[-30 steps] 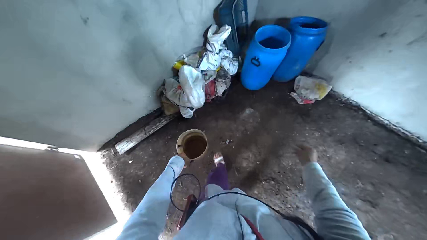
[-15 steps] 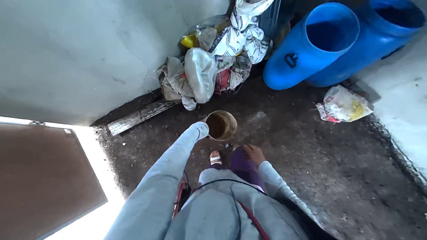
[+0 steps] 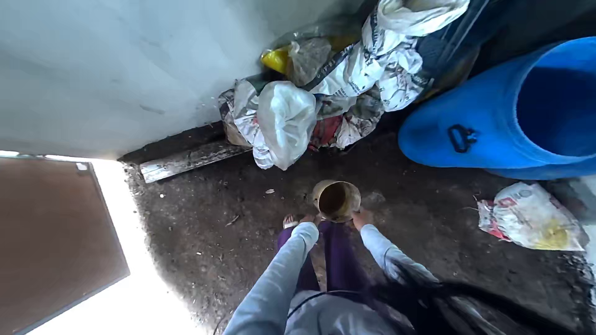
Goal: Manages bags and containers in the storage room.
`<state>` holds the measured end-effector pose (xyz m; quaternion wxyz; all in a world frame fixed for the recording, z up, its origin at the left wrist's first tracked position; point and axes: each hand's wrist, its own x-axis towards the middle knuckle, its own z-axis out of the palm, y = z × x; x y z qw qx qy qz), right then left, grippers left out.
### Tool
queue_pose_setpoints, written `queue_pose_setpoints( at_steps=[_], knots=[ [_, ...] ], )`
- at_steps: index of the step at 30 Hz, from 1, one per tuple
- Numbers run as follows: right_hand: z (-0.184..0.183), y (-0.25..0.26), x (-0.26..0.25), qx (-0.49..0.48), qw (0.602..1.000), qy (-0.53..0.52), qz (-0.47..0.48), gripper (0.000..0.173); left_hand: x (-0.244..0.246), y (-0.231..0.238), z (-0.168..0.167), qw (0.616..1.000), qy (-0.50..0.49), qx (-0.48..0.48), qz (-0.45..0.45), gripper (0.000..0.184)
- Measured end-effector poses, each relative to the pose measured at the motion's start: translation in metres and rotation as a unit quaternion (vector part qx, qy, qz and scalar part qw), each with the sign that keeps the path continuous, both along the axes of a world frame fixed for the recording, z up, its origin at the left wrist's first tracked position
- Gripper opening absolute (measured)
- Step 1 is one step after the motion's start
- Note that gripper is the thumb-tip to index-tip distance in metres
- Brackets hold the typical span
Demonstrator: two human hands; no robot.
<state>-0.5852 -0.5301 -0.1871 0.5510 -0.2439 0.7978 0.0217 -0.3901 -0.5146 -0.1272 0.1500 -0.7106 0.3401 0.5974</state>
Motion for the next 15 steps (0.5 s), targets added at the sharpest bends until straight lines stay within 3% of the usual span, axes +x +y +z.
queue_pose_setpoints(
  at_steps=[4,10,15],
  knots=[
    [-0.086,-0.059,-0.004,0.049,0.998,0.034,-0.030,0.042,0.034,-0.015,-0.075,0.986,-0.011,-0.031,0.166,0.046],
    [-0.222,-0.123,0.027,0.066,0.996,0.056,-0.015,0.042,0.088,-0.063,-0.161,0.976,-0.055,-0.053,0.206,0.039],
    [-0.293,-0.150,0.050,0.023,0.998,0.013,-0.052,0.040,0.116,-0.104,-0.207,0.939,-0.132,-0.176,0.263,0.051]
  ],
)
